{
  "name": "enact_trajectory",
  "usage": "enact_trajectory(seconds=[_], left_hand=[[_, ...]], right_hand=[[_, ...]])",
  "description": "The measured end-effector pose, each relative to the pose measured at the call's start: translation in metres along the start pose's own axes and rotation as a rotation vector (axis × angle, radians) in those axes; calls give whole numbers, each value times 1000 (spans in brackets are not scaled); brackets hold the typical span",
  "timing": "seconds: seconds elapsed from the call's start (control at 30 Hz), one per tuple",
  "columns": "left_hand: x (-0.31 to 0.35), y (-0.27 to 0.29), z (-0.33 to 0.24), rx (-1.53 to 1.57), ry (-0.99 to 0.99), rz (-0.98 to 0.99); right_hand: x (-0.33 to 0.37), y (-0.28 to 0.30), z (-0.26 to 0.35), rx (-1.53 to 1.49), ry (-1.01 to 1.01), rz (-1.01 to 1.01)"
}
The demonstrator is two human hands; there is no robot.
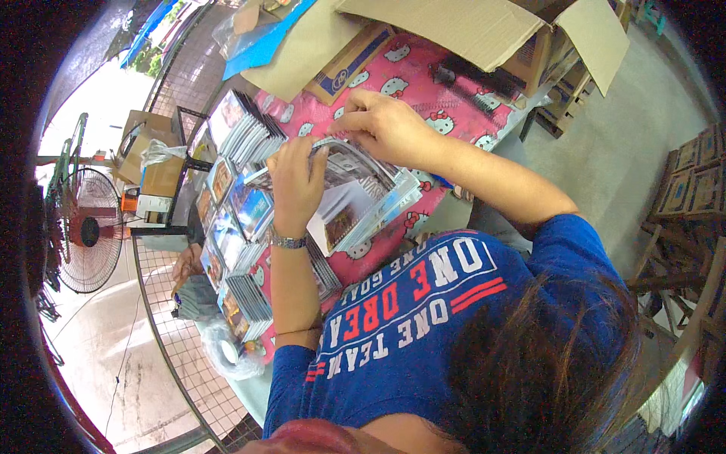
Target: The person places printed pages onto the wire spirals of several calendars and uses a tool to crimp the ends of the wires.
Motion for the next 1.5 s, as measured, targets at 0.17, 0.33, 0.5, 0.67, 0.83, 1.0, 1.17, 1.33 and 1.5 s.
enact_trajectory(seconds=[0.17,0.33,0.5,0.67,0.83,1.0,1.17,1.33,1.5], left_hand=[[-8,-4,1,-24,-11,-11],[-8,-4,-1,-1,0,-7],[-2,-5,-3,31,-32,-37],[-1,-2,-5,69,-43,-26],[2,-1,-8,62,-21,-13],[1,-4,-17,16,-20,-27],[0,-4,-21,11,-9,13],[15,-7,-16,28,-43,-5],[9,1,-19,37,-34,52]], right_hand=[[0,-1,-4,-77,-41,69],[-3,-9,-28,-251,-244,264],[-3,6,-2,-129,6,168],[5,2,-4,-238,-22,201],[9,-14,-23,-379,-434,330],[1,7,7,-7,-66,189],[0,8,21,159,190,79],[-12,-43,-63,-623,-757,819],[33,-130,-256,519,85,615]])
Point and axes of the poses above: each hand's wrist, its own x-axis away from the middle knuckle, its own y-axis out of the back of the hand, z = x × y, the point moved 8 cm from there along -x, towards the middle knuckle, and after that the axes turned 14 degrees about -y, right-handed, at the moved point
